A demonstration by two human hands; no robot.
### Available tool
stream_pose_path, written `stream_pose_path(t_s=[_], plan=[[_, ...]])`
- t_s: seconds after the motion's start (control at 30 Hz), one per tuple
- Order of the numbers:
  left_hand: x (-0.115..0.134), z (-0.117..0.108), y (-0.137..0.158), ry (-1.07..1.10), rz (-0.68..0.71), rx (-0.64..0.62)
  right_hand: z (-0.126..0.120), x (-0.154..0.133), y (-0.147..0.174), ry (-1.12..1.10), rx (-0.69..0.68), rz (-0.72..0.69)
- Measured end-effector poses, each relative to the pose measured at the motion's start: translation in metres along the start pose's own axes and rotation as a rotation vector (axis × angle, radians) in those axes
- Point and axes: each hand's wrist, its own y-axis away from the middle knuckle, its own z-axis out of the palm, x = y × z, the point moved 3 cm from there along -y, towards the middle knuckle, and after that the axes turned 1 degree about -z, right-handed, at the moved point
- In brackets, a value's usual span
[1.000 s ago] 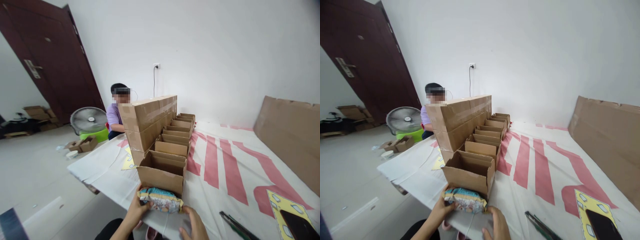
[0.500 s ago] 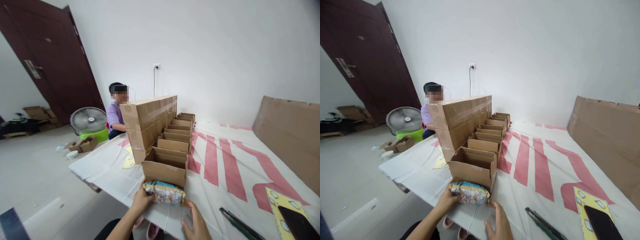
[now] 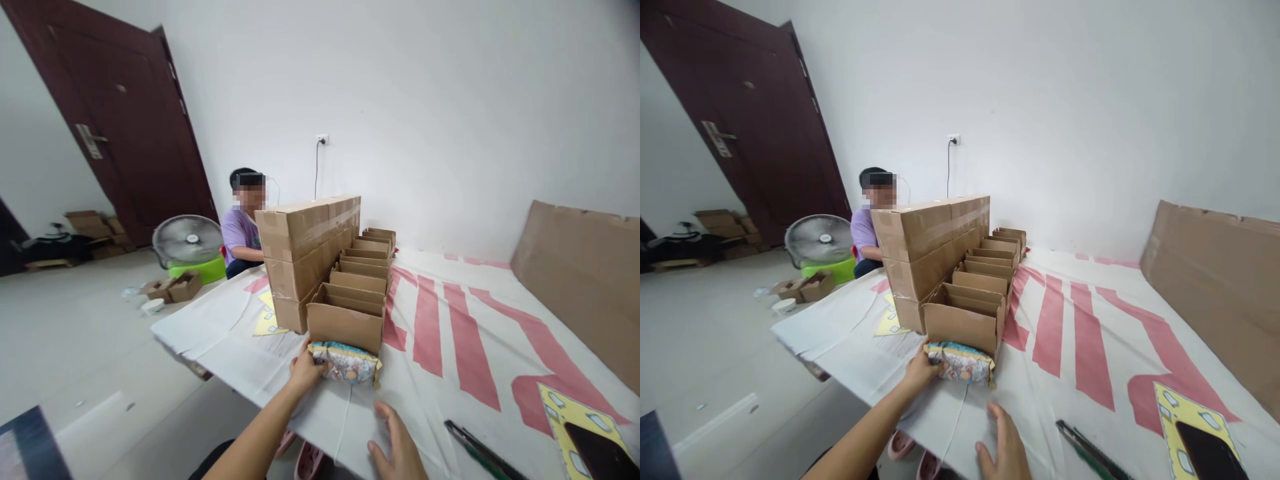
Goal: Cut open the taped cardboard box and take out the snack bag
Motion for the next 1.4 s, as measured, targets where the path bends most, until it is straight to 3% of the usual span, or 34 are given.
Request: stream_pose_path(t_s=[0.37,0.63,1.0,1.4], plan=[[-0.005,0.016,-0.052,0.08,0.126,0.124,0.002,0.008,0.0,-0.027,-0.043,0.052],[-0.022,0.029,-0.044,0.099,0.192,0.271,0.001,0.004,-0.001,-0.051,-0.003,0.053],[-0.019,0.029,-0.045,0.05,0.246,0.256,-0.004,-0.01,-0.002,-0.071,0.011,0.14],[-0.019,0.025,-0.045,0.123,0.239,0.228,-0.011,-0.027,-0.005,-0.046,-0.022,0.126]])
